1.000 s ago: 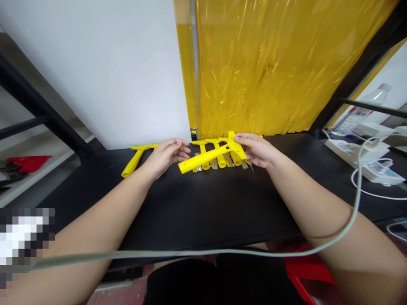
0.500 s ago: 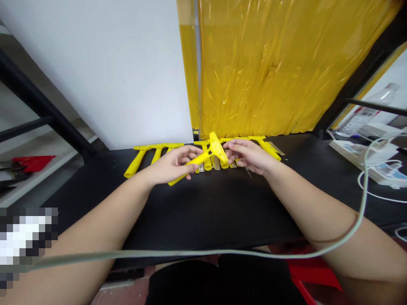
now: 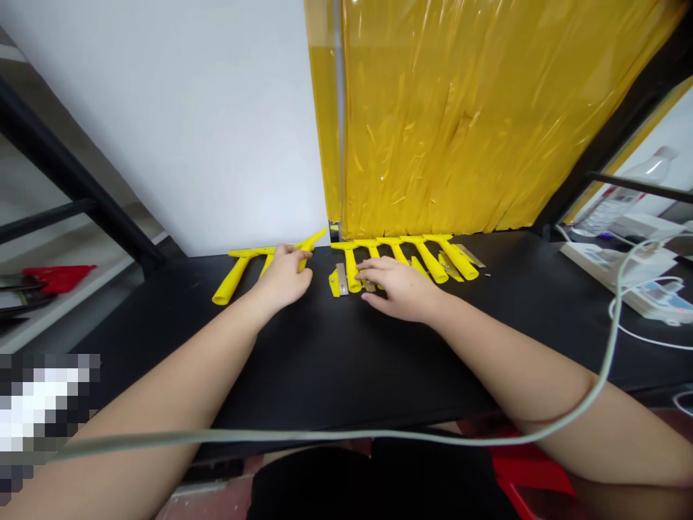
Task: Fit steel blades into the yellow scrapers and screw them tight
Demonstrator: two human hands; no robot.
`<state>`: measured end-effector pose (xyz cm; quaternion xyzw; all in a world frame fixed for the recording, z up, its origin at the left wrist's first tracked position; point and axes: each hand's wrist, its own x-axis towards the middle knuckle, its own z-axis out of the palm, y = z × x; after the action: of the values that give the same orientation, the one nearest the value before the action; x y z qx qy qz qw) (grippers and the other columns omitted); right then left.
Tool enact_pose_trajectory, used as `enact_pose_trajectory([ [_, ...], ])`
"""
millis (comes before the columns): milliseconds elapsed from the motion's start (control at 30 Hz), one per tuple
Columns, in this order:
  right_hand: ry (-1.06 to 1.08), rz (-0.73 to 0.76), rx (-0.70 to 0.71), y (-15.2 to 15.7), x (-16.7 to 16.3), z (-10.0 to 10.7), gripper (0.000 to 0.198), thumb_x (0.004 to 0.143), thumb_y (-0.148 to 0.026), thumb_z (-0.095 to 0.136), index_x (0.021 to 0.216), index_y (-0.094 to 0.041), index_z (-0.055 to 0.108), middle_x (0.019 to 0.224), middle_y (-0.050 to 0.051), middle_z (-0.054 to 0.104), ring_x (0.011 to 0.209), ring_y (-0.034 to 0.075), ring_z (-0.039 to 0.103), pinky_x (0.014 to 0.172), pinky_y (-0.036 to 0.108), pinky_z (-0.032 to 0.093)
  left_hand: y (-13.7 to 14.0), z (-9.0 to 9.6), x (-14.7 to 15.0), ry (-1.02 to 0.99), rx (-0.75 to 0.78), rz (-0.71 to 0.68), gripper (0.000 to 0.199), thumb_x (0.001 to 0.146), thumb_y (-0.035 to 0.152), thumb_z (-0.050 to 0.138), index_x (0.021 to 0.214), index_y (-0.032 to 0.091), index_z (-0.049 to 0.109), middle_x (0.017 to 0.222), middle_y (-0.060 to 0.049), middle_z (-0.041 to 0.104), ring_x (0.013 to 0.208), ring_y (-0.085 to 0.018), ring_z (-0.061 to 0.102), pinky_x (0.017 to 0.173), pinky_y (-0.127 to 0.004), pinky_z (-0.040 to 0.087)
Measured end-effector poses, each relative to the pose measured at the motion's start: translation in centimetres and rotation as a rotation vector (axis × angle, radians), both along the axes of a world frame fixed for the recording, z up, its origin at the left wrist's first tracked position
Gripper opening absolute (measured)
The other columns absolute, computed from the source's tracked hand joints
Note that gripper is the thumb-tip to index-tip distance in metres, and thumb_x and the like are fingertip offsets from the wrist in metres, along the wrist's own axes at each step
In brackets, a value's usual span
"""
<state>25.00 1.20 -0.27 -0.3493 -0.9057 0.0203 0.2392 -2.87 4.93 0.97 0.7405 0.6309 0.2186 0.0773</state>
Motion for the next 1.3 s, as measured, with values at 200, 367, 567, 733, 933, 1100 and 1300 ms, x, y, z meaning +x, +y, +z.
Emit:
enact_pose_trajectory([
  [200,-0.124,-0.023,0.041,-0.4,-1.2,-0.3,0.033,0.096,-0.024,0.067,0.127,-0.016,0.071,0.133,0.016,0.070,0.127,0.034,0.062,0.106,0.051,0.055,-0.5,-1.1,1.7,0.240,0.007,-0.013,0.057,0.082,0.020,0.057,0.136,0.009,0.070,0.148,-0.019,0.049,0.135,-0.037,0.058,0.125,-0.044,0.042],
  [367,-0.144,-0.024,0.011,-0.2,-1.2,-0.3,0.031,0.096,-0.020,0.065,0.125,-0.016,0.071,0.129,0.016,0.071,0.126,0.033,0.063,0.106,0.050,0.056,-0.1,-1.5,2.3,0.277,-0.001,-0.029,0.048,0.080,0.019,0.057,0.122,0.009,0.077,0.141,-0.021,0.055,0.134,-0.038,0.058,0.124,-0.046,0.042],
  [567,-0.099,-0.011,-0.006,-0.1,-1.1,-0.4,0.028,0.094,-0.017,0.066,0.121,-0.017,0.073,0.126,0.016,0.073,0.123,0.033,0.065,0.105,0.051,0.056,1.0,-2.1,2.4,0.258,0.000,-0.046,0.051,0.082,0.022,0.055,0.127,0.009,0.076,0.143,-0.021,0.057,0.135,-0.039,0.058,0.122,-0.047,0.043],
  [733,-0.094,-0.011,-0.017,0.0,-1.1,-0.5,0.028,0.094,-0.018,0.066,0.121,-0.017,0.073,0.126,0.016,0.072,0.124,0.033,0.065,0.106,0.051,0.056,1.3,-2.4,2.8,0.228,0.005,-0.131,0.057,0.088,0.023,0.051,0.139,0.004,0.069,0.152,-0.023,0.054,0.144,-0.037,0.053,0.127,-0.044,0.038],
  [933,-0.072,-0.009,-0.029,0.1,-0.9,-0.7,0.028,0.094,-0.019,0.066,0.121,-0.017,0.073,0.126,0.015,0.072,0.124,0.032,0.065,0.106,0.049,0.055,1.1,-2.5,2.9,0.180,0.016,-0.228,0.058,0.097,0.027,0.042,0.146,0.002,0.061,0.158,-0.023,0.053,0.149,-0.034,0.049,0.130,-0.044,0.032],
  [1100,-0.061,-0.005,-0.021,0.1,-0.9,-0.9,0.030,0.093,-0.019,0.065,0.122,-0.019,0.072,0.125,0.014,0.072,0.121,0.031,0.067,0.104,0.047,0.056,0.9,-2.6,2.5,0.144,0.020,-0.267,0.058,0.101,0.033,0.039,0.148,0.006,0.058,0.160,-0.020,0.052,0.152,-0.032,0.046,0.131,-0.046,0.031],
  [1300,-0.051,-0.002,-0.040,0.1,-0.8,-0.8,0.030,0.094,-0.019,0.065,0.123,-0.017,0.072,0.128,0.014,0.072,0.122,0.032,0.067,0.105,0.049,0.056,0.5,-2.5,2.3,0.110,0.019,-0.277,0.058,0.102,0.037,0.037,0.146,0.007,0.060,0.157,-0.021,0.054,0.148,-0.033,0.050,0.130,-0.045,0.032],
])
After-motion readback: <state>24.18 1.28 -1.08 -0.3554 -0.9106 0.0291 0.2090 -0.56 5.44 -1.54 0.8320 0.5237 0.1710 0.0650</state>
